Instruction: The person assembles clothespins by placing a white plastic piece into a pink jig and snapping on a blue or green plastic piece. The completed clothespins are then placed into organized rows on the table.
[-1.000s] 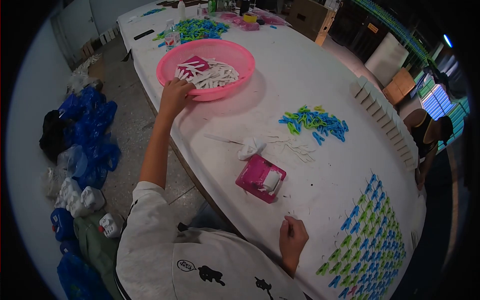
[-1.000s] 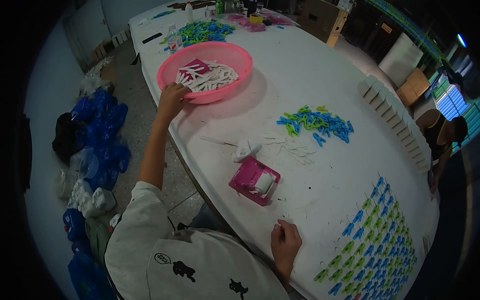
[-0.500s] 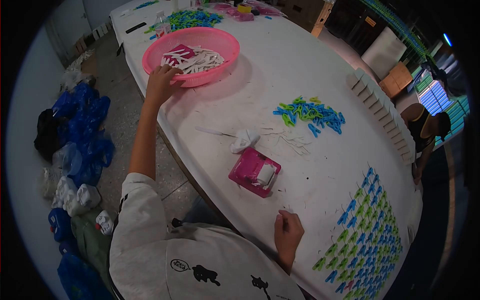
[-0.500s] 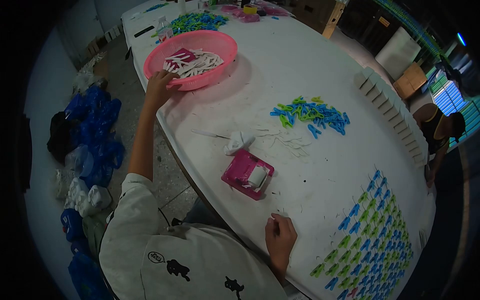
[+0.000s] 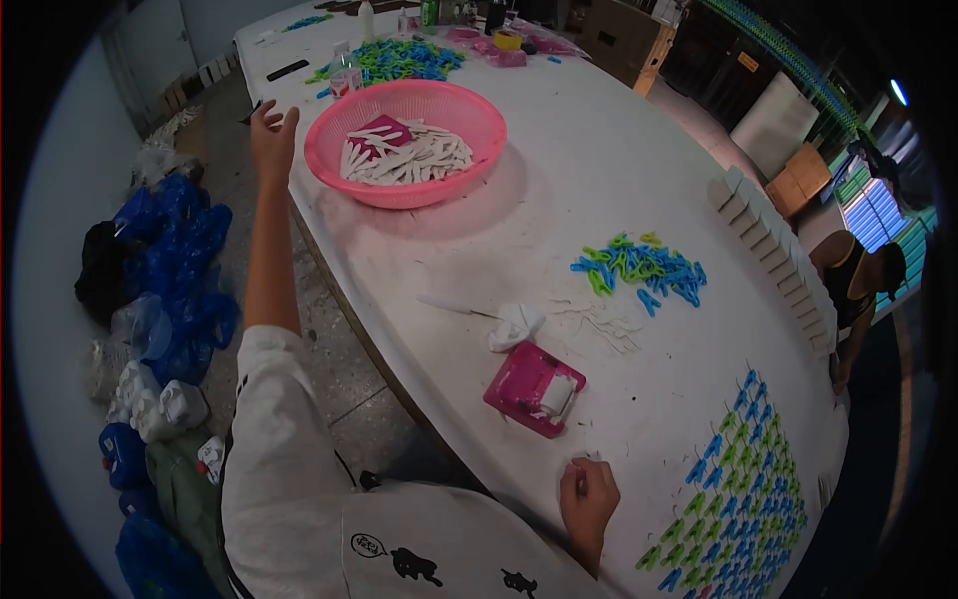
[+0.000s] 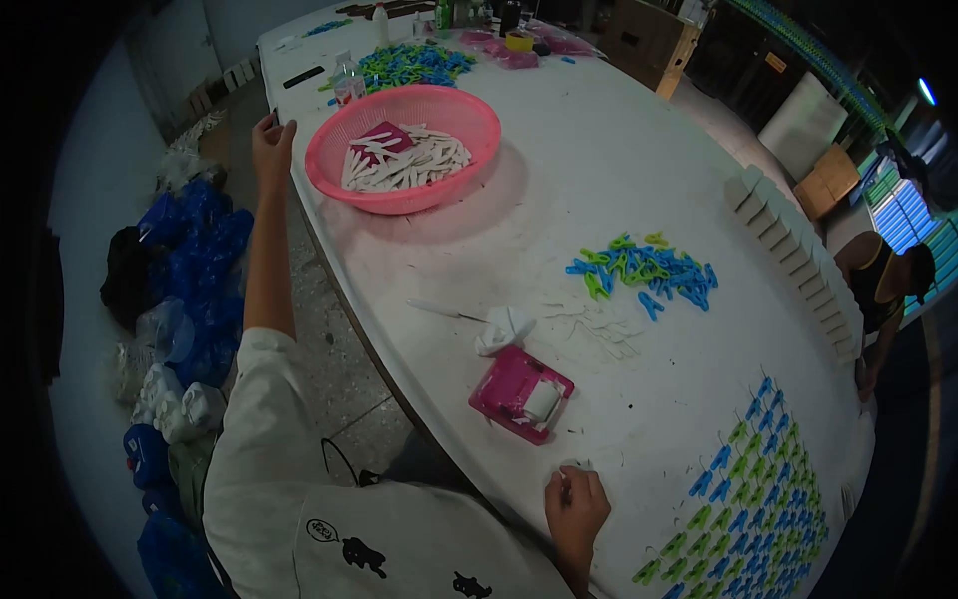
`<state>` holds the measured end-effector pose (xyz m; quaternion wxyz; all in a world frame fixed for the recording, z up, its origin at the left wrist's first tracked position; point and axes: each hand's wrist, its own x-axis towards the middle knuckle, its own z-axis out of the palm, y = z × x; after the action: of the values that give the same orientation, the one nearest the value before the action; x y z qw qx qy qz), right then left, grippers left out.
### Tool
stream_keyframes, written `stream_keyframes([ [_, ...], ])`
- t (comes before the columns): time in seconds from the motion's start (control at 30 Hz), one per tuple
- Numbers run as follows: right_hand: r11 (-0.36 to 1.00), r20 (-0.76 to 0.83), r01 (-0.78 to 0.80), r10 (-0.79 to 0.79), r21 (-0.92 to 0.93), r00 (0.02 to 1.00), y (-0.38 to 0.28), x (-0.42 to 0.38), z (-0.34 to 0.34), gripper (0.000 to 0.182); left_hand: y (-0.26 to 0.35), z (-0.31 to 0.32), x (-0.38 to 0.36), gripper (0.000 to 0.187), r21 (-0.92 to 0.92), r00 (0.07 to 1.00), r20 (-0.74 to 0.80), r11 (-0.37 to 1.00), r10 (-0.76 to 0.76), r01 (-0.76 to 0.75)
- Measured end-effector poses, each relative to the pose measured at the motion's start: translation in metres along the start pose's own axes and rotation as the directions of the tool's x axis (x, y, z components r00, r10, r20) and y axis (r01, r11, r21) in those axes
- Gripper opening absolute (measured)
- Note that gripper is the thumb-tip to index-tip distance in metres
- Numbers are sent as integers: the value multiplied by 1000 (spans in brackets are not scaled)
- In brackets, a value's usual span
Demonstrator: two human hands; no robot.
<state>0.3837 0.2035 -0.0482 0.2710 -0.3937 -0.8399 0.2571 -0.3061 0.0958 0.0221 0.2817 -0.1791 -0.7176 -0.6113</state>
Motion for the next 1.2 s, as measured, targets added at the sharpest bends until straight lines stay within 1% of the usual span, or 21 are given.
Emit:
stream_keyframes([
  [0.03, 999, -8, -7, 6, -46, 1000, 0, 0, 2, 8, -2, 12, 20, 67, -8, 1000, -9, 1000, 8, -9],
  [0.1, 995, -44, 28, -32, -95, 999, 0, 1, 7, 8, -1, 39, 54, 83, 171, 989, 116, 983, -89, 68],
  [0.13, 988, -64, 52, -62, -148, 996, 1, 2, 9, 8, -14, 56, 73, 91, 202, 983, 167, 978, -80, 45],
  [0.2, 984, -68, 45, -58, -173, 996, 8, -3, 10, 7, -26, 79, 98, 105, 250, 955, 279, 968, -97, 26],
  [0.23, 980, -57, 29, -41, -195, 998, 10, 0, 14, 6, -28, 88, 107, 105, 239, 957, 277, 971, -88, 20],
  [0.3, 980, -77, 25, -41, -200, 996, 11, 0, 15, 6, -39, 109, 116, 109, 330, 924, 351, 944, -151, 29],
  [0.33, 979, -86, 21, -40, -205, 995, 11, 0, 16, 6, -51, 122, 125, 102, 327, 918, 362, 944, -165, 40],
  [0.37, 977, -94, 17, -37, -213, 995, 12, 0, 17, 7, -41, 125, 126, 102, 318, 916, 366, 947, -165, 44],
  [0.43, 972, -97, 12, -36, -235, 995, 13, 0, 18, 7, -29, 127, 128, 91, 409, 842, 430, 902, -326, 141],
  [0.47, 970, -93, 10, -34, -242, 995, 14, 0, 18, 7, -45, 138, 136, 81, 471, 890, 365, 879, -273, 77],
  [0.5, 969, -86, 10, -32, -246, 996, 14, -1, 19, 7, -52, 143, 137, 81, 475, 887, 365, 876, -282, 83],
  [0.57, 968, -72, 7, -25, -250, 997, 15, -2, 19, 7, -58, 147, 135, 79, 507, 949, 293, 860, -116, -51],
  [0.73, 965, -54, -12, -2, -261, 999, 16, -3, 19, 8, -71, 149, 138, 80, 489, 950, 278, 872, -140, -14],
  [0.8, 967, -49, -14, 2, -255, 999, 16, -4, 18, 9, -79, 152, 140, 79, 500, 963, 268, 857, -12, -128],
  [0.83, 968, -51, -17, 5, -252, 999, 16, -5, 18, 9, -80, 152, 143, 79, 500, 963, 271, 856, -11, -131],
  [0.9, 967, -60, -41, 27, -251, 998, 16, -5, 18, 9, -90, 156, 147, 81, 423, 938, 338, 903, -77, -79],
  [0.97, 960, -68, -103, 89, -259, 994, 13, -10, 15, 9, -102, 160, 160, 87, 437, 926, 372, 893, -69, -108],
  [1.0, 964, -72, -70, 53, -256, 996, 11, -5, 16, 9, -83, 150, 158, 93, 393, 864, 464, 920, -193, -6],
  [1.07, 963, -77, -47, 27, -267, 997, 6, 1, 17, 10, -125, 151, 184, 97, 272, 812, 574, 960, -106, -67],
  [1.13, 955, -83, -99, 78, -281, 993, 0, 3, 15, 10, -75, 121, 156, 96, 369, 833, 517, 929, -200, -6],
  [1.2, 970, -90, -47, 26, -238, 996, -3, 7, 15, 12, -74, 99, 144, 83, 340, 930, 363, 920, 61, -193],
])
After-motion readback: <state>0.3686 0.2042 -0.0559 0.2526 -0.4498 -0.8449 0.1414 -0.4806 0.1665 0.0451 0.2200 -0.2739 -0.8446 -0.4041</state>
